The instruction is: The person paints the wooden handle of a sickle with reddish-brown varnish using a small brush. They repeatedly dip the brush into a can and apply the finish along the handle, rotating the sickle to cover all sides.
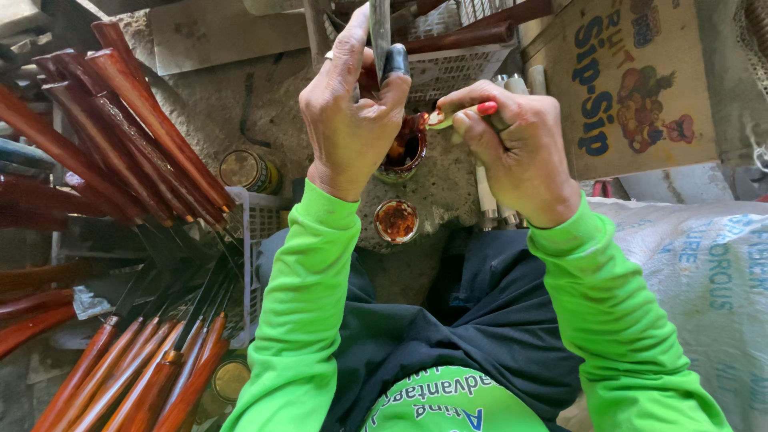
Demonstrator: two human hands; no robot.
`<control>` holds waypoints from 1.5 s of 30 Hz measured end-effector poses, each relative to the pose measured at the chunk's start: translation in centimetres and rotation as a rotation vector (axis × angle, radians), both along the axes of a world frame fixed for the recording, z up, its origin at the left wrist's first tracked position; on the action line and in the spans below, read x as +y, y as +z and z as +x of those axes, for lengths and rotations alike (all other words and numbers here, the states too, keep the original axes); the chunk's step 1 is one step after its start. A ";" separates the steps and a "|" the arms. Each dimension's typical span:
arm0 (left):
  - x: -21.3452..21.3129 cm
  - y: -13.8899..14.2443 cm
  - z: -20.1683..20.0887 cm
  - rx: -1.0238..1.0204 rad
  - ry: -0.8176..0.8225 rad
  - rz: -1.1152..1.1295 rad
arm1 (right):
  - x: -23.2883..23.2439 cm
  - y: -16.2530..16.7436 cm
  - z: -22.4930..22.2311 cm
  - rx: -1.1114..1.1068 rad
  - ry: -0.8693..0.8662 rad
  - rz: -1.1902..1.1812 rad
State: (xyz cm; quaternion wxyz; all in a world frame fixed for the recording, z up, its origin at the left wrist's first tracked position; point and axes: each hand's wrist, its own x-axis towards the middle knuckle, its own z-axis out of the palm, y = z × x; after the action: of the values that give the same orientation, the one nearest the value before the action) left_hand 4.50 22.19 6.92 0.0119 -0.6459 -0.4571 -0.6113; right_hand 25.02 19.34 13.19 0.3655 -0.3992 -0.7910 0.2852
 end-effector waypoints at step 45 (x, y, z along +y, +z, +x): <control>0.2 0.7 0.6 -0.197 -0.182 -0.194 | -0.9 -3.6 0.1 0.039 -0.043 -0.034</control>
State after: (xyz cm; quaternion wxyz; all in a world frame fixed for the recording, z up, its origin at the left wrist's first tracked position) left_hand 5.09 22.34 7.66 -0.1509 -0.6197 -0.4524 -0.6234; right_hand 25.12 18.48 9.61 0.3801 -0.4165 -0.7701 0.2983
